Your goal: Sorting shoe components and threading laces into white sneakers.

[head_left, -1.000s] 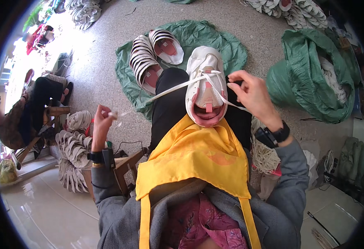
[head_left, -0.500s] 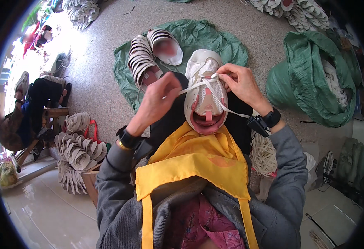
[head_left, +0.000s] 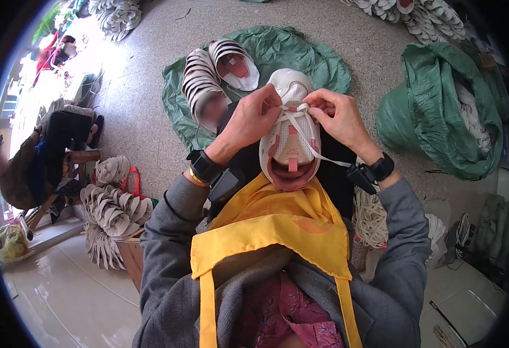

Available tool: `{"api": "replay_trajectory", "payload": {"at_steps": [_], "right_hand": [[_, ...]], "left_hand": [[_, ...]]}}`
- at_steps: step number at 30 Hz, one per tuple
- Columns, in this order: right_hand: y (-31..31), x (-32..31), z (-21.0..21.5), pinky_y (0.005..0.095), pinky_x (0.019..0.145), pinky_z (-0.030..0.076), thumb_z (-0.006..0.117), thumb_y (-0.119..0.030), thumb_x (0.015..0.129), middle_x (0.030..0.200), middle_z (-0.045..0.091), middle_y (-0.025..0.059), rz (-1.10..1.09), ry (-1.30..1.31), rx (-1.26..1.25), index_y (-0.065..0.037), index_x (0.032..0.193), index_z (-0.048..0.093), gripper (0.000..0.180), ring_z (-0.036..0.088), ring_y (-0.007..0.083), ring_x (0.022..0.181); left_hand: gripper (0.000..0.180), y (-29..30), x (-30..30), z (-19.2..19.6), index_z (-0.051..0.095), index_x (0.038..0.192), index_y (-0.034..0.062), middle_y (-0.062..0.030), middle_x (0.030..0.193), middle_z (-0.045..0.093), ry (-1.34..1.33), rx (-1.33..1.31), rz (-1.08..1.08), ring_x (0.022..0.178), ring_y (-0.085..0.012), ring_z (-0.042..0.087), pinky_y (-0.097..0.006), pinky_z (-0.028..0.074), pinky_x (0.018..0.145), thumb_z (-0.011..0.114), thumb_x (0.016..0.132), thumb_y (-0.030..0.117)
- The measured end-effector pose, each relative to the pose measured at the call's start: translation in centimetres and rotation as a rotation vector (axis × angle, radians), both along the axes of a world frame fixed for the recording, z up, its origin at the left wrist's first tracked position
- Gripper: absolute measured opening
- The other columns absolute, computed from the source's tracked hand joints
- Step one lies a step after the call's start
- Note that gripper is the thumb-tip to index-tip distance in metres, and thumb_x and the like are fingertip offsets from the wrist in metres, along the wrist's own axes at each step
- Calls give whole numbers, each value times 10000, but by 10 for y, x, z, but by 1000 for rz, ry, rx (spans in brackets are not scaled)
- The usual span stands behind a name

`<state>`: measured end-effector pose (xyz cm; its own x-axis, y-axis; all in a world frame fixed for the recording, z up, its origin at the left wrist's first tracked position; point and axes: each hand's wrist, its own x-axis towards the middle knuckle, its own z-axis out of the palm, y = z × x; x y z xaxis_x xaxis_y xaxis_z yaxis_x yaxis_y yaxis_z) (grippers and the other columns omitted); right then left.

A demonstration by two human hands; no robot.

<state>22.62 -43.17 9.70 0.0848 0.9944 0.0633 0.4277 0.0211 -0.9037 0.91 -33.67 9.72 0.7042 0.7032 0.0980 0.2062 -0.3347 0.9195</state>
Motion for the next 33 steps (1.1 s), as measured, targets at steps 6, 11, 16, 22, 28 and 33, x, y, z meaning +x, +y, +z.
{"api": "replay_trajectory", "payload": {"at_steps": [6,11,16,22,28,33], "right_hand": [[0,-1,4,267,686,557,685,-90,884,878,720,67,17,17,14,-11,984,692,127,688,115,739],[2,-1,5,284,696,558,692,-115,883,864,706,73,18,-44,1,-9,973,682,139,690,133,745],[2,0,3,233,684,538,675,-61,911,887,694,17,38,-75,-11,-3,1000,673,106,631,48,796],[2,0,3,231,682,532,666,-56,916,875,679,12,43,-69,-9,4,993,664,98,618,44,802],[3,5,-4,286,702,568,680,-80,879,872,687,88,68,18,25,4,972,664,126,692,151,756],[2,4,7,282,694,570,680,-54,870,834,688,91,72,5,-19,10,936,650,97,693,144,763]], "left_hand": [[99,6,0,-2,585,945,-9,-108,807,642,67,60,-28,737,-194,633,-328,513,690,615,858,27],[83,5,5,-2,575,948,-3,-65,832,604,10,-110,-55,783,-152,579,-308,483,718,584,869,19],[76,24,0,1,570,961,45,23,878,533,14,-643,-186,850,-71,489,-225,401,760,593,889,47],[131,29,-4,9,601,1012,20,12,898,578,133,-428,-273,847,-67,524,-234,441,749,621,919,110],[94,25,-4,2,594,1001,20,47,897,578,49,-347,-276,832,-26,534,-188,437,724,643,925,46],[92,24,-1,3,582,980,3,19,843,596,108,-162,-188,766,-41,546,-211,452,665,638,911,29]]}}
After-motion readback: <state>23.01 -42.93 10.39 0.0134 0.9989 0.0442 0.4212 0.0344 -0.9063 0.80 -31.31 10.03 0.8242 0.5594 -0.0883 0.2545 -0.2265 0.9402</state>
